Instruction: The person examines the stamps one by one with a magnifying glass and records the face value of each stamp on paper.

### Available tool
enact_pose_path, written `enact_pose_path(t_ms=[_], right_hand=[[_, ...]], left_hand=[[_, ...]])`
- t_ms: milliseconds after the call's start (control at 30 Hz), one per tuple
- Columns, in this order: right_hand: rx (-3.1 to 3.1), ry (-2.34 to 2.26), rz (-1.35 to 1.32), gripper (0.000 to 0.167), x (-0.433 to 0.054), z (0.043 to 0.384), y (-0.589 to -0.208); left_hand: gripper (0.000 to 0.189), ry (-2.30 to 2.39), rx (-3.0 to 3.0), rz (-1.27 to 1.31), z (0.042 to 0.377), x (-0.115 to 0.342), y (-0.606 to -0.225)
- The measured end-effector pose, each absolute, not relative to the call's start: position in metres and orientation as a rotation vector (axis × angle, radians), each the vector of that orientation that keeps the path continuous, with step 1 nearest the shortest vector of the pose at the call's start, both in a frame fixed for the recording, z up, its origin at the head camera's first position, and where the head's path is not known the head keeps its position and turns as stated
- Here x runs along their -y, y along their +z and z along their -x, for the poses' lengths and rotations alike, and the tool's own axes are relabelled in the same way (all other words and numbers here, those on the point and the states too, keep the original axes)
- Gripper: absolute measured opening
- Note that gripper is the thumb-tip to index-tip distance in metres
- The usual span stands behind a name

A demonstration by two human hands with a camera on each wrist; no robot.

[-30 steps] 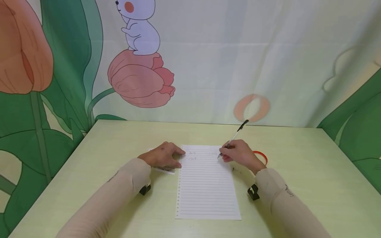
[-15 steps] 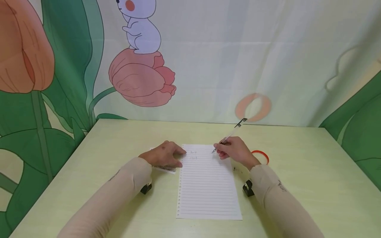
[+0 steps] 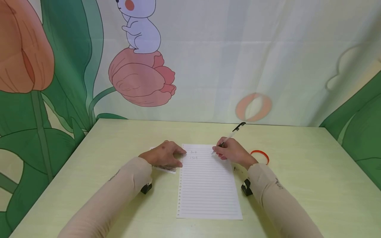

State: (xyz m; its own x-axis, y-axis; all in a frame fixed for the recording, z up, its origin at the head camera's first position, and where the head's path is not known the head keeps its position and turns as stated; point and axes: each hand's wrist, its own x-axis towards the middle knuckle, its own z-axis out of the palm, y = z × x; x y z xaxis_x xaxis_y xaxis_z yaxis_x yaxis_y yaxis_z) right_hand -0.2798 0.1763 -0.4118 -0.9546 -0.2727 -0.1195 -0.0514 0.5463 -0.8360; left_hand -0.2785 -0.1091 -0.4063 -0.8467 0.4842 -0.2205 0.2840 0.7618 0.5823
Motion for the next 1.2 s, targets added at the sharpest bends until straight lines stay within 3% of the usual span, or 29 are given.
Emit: enact_pose_path(t_ms=[1200], right_hand=[[-2.665,-1.143,0.47,0.017,-0.1793,0.2771,-0.4128]], left_hand=[[0.049,0.78,-2.602,-0.574,0.279,0.1073,-0.4048]])
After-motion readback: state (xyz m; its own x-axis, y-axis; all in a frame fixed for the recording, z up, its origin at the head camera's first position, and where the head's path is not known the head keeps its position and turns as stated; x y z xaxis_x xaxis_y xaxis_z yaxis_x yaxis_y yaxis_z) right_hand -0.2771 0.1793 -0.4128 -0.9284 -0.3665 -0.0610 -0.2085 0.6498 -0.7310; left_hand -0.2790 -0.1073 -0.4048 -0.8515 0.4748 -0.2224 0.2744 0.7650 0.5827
